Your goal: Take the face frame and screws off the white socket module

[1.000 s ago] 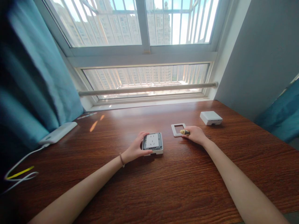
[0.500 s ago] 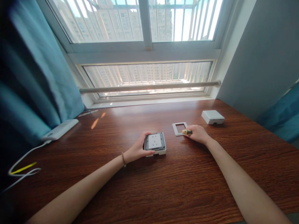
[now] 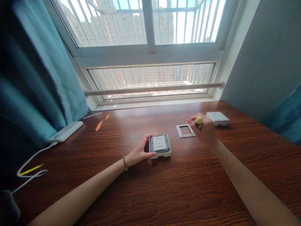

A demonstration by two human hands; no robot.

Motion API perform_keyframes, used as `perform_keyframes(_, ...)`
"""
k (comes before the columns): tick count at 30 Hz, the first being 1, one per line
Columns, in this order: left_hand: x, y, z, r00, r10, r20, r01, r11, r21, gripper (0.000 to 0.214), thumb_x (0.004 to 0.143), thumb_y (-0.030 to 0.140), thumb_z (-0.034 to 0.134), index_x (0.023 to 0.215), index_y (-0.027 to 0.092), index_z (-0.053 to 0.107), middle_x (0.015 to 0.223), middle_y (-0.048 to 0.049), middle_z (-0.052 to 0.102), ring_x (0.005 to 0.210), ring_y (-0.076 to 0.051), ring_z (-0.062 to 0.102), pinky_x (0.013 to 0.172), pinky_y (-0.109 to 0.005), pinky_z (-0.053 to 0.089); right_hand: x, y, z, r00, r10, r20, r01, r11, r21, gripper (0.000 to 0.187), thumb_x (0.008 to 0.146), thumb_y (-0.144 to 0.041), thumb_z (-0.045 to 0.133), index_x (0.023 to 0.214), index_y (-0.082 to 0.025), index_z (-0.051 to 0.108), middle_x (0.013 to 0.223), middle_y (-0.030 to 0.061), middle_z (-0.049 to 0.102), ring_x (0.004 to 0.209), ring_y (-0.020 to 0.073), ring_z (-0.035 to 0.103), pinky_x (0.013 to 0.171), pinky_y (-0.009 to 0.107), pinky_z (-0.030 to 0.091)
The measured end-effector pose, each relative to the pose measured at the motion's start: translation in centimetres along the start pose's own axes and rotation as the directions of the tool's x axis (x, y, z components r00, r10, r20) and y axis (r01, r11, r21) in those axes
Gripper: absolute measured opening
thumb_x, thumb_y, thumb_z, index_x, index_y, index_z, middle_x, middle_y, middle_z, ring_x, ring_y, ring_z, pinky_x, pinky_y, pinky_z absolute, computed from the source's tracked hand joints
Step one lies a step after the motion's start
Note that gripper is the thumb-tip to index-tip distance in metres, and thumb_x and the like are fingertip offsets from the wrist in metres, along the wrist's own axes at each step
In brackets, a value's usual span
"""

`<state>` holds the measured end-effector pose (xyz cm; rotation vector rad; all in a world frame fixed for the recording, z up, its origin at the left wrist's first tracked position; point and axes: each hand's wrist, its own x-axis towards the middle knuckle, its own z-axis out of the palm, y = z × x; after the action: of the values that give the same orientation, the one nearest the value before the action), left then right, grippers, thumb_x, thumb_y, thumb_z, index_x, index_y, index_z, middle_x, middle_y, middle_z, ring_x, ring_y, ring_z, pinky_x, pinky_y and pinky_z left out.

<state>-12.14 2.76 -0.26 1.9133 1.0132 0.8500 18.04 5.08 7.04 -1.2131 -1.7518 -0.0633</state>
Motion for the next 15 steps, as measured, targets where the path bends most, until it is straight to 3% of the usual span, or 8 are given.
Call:
perform_keyframes(1, 0.0, 0.0, 0.0, 1.0, -0.003, 0.001, 0.003, 1.0, -0.002, 0.072, 0.064, 0.034, 0.073, 0.122, 0.019, 0.034, 0.122, -0.0111, 0.045, 0.113, -0.026, 0.046, 0.099, -0.041, 0.036, 0.7, -1.4, -0.1, 0.995, 0.101, -0.025, -0.097, 0.988, 0.118, 0.032, 0.081, -0.042, 0.05, 0.063, -0.018, 0.058, 0.056, 0.0024, 0.056, 0.053, 0.0139, 0.051, 0.054, 0.027, 0.04)
perform_keyframes(3, 0.1, 0.0, 0.0, 1.0, -0.002, 0.009, 0.002, 1.0, -0.01, 0.073, 0.062, 0.034, 0.074, 0.122, 0.019, 0.035, 0.121, -0.0108, 0.046, 0.113, -0.026, 0.046, 0.099, -0.042, 0.036, 2.3, -4.1, 0.1, 0.959, 0.28, 0.045, -0.275, 0.88, 0.386, 0.04, 0.081, -0.049, 0.048, 0.056, -0.018, 0.053, 0.046, -0.0017, 0.047, 0.039, 0.0089, 0.041, 0.041, 0.024, 0.031)
perform_keyframes(5, 0.1, -0.1, 0.0, 1.0, 0.0, 0.011, 0.001, 1.0, -0.027, 0.075, 0.061, 0.034, 0.075, 0.122, 0.019, 0.035, 0.121, -0.0108, 0.046, 0.113, -0.026, 0.046, 0.099, -0.042, 0.036, 3.7, -6.3, 0.9, 0.903, 0.337, 0.268, -0.429, 0.753, 0.499, 0.036, 0.073, -0.05, 0.059, 0.059, -0.018, 0.053, 0.04, -0.0066, 0.038, 0.032, 0.006, 0.031, 0.034, 0.022, 0.022)
perform_keyframes(6, 0.1, -0.2, 0.0, 1.0, -0.001, 0.012, 0.002, 0.999, -0.034, 0.076, 0.061, 0.034, 0.075, 0.123, 0.019, 0.034, 0.121, -0.011, 0.046, 0.113, -0.026, 0.046, 0.099, -0.042, 0.036, 4.2, -7.1, 1.6, 0.883, 0.311, 0.35, -0.46, 0.72, 0.52, 0.034, 0.068, -0.048, 0.065, 0.061, -0.017, 0.054, 0.04, -0.0066, 0.04, 0.033, 0.0062, 0.033, 0.034, 0.021, 0.023)
perform_keyframes(8, 0.1, -0.3, 0.0, 1.0, -0.005, 0.009, 0.005, 0.999, -0.039, 0.077, 0.06, 0.034, 0.076, 0.123, 0.018, 0.034, 0.122, -0.0115, 0.046, 0.114, -0.026, 0.045, 0.099, -0.042, 0.036, 4.6, -8.1, 3.2, 0.857, 0.262, 0.444, -0.478, 0.725, 0.496, 0.035, 0.063, -0.047, 0.069, 0.058, -0.016, 0.054, 0.042, -0.0036, 0.047, 0.036, 0.0078, 0.04, 0.036, 0.022, 0.028)
perform_keyframes(9, 0.0, -0.4, 0.0, 1.0, -0.005, 0.008, 0.006, 0.999, -0.036, 0.078, 0.06, 0.034, 0.076, 0.124, 0.018, 0.034, 0.123, -0.0118, 0.046, 0.114, -0.026, 0.045, 0.099, -0.042, 0.035, 4.5, -8.3, 4.0, 0.861, 0.258, 0.439, -0.464, 0.753, 0.467, 0.037, 0.061, -0.048, 0.07, 0.055, -0.016, 0.052, 0.042, -0.0026, 0.048, 0.037, 0.0081, 0.041, 0.037, 0.022, 0.029)
perform_keyframes(13, 0.0, -0.4, 0.0, 1.0, 0.006, 0.01, -0.005, 1.0, -0.029, 0.078, 0.061, 0.036, 0.075, 0.124, 0.018, 0.034, 0.123, -0.0114, 0.047, 0.114, -0.026, 0.046, 0.1, -0.041, 0.036, 3.2, -7.8, 6.5, 0.947, 0.21, 0.242, -0.295, 0.865, 0.405, 0.042, 0.064, -0.049, 0.068, 0.048, -0.016, 0.047, 0.042, -0.0032, 0.045, 0.04, 0.0077, 0.039, 0.04, 0.022, 0.03)
perform_keyframes(15, -0.1, -0.4, 0.0, 1.0, 0.002, 0.007, -0.002, 1.0, -0.029, 0.079, 0.061, 0.037, 0.075, 0.125, 0.018, 0.034, 0.123, -0.0114, 0.047, 0.114, -0.026, 0.046, 0.099, -0.041, 0.036, 2.5, -7.4, 7.1, 0.958, 0.163, 0.238, -0.249, 0.883, 0.397, 0.04, 0.068, -0.047, 0.065, 0.05, -0.016, 0.048, 0.043, -0.003, 0.047, 0.042, 0.0084, 0.041, 0.042, 0.022, 0.031)
